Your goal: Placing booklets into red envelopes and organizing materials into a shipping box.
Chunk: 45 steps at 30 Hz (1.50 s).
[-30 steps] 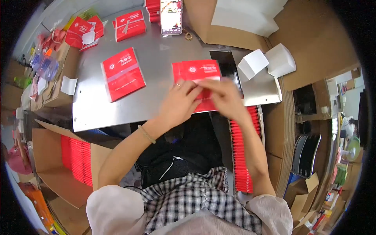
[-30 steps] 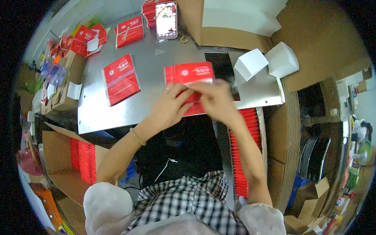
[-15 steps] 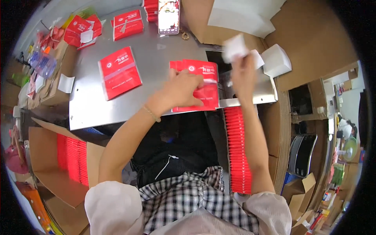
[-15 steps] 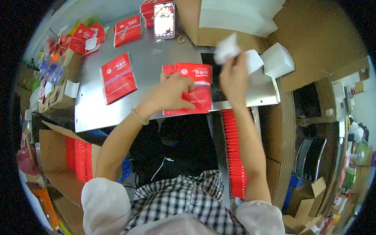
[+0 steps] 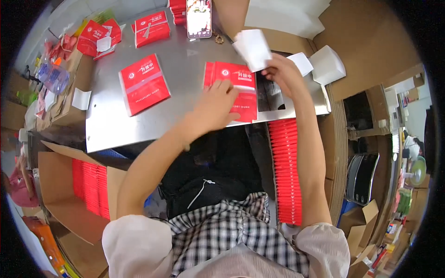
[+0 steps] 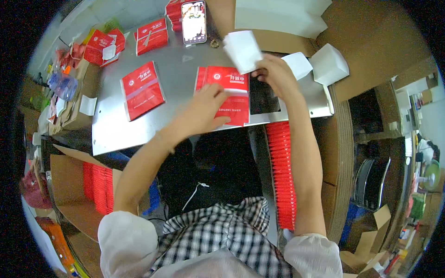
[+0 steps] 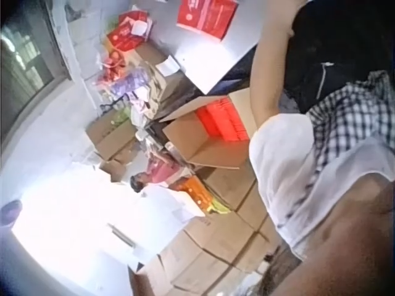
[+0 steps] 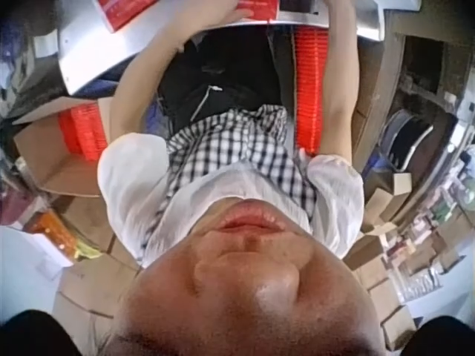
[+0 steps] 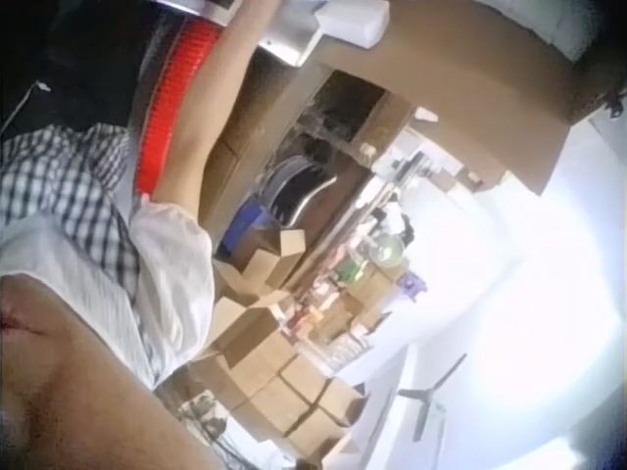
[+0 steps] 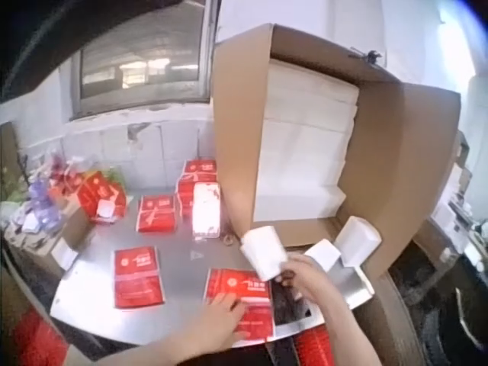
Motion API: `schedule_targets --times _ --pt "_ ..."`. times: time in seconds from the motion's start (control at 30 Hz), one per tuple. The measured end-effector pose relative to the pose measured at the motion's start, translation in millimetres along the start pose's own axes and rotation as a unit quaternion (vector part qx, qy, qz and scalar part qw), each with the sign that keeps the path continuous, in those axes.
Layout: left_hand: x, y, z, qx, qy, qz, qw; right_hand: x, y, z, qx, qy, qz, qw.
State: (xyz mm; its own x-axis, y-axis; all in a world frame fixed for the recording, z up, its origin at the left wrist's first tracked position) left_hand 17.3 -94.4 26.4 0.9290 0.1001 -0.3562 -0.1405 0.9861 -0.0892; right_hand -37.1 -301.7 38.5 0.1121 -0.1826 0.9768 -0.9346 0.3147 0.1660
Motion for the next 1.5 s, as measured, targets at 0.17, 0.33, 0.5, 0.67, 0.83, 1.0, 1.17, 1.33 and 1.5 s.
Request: schedule_targets --times 0.17,0.33,0.5,0.67,0.83,1.0,1.17,1.33,1.5 --pt "19.3 -17.4 12.4 0.178 0.067 0.125 0.974 -16.2 6.1 -41.7 -0.032 0.394 0.106 0.912" --pt "8.6 11.4 15.8 -0.030 0.011 0.044 0.999 -40.5 45.1 -62.1 -0.014 0.541 0.179 0.821" --pt "-2.0 -9.8 17.8 -0.126 -0.066 0.034 0.989 3.7 60.8 -5.3 -0.303 0.683 0.241 0.620" --pt "-31.0 -61.1 -23.6 -0.113 -0.017 0.021 0.993 14.6 24.2 57.3 -0.272 0.635 0.197 0.696" --pt "-6.5 -15.2 0.7 -0.230 -0.001 0.092 0.969 14.7 63.4 88.9 -0.232 0.596 0.191 0.745" --pt "6.6 -4.6 4.0 -0.096 -0.124 0.061 0.986 13.8 78.2 -34.8 -0.276 0.590 0.455 0.608" --pt "33.0 -12.2 19.3 -0.073 -0.010 0.020 0.997 -27.9 65.5 -68.0 -0.072 0.548 0.343 0.760" --pt "9.5 6.5 6.7 -0.118 -0.060 0.043 0.990 -47.1 52.8 -80.5 -0.020 0.616 0.254 0.745" --pt "-30.7 25.2 4.0 -0.152 -0.049 -0.037 0.986 -38.5 60.5 -73.1 0.084 0.472 0.248 0.842"
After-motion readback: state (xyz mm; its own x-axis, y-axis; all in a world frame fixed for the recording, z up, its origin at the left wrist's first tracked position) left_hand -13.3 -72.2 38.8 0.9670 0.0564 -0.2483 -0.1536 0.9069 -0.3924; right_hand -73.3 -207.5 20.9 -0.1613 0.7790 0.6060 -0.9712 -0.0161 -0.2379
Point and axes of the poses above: each hand's wrist, its own y-axis away from the middle knuckle, its own z-axis out of the back of the hand, x = y × z, the point moved 6 cm from there along -y, towards the middle knuckle, and after that the axes turned 10 degrees about x, right-handed, at the moved point
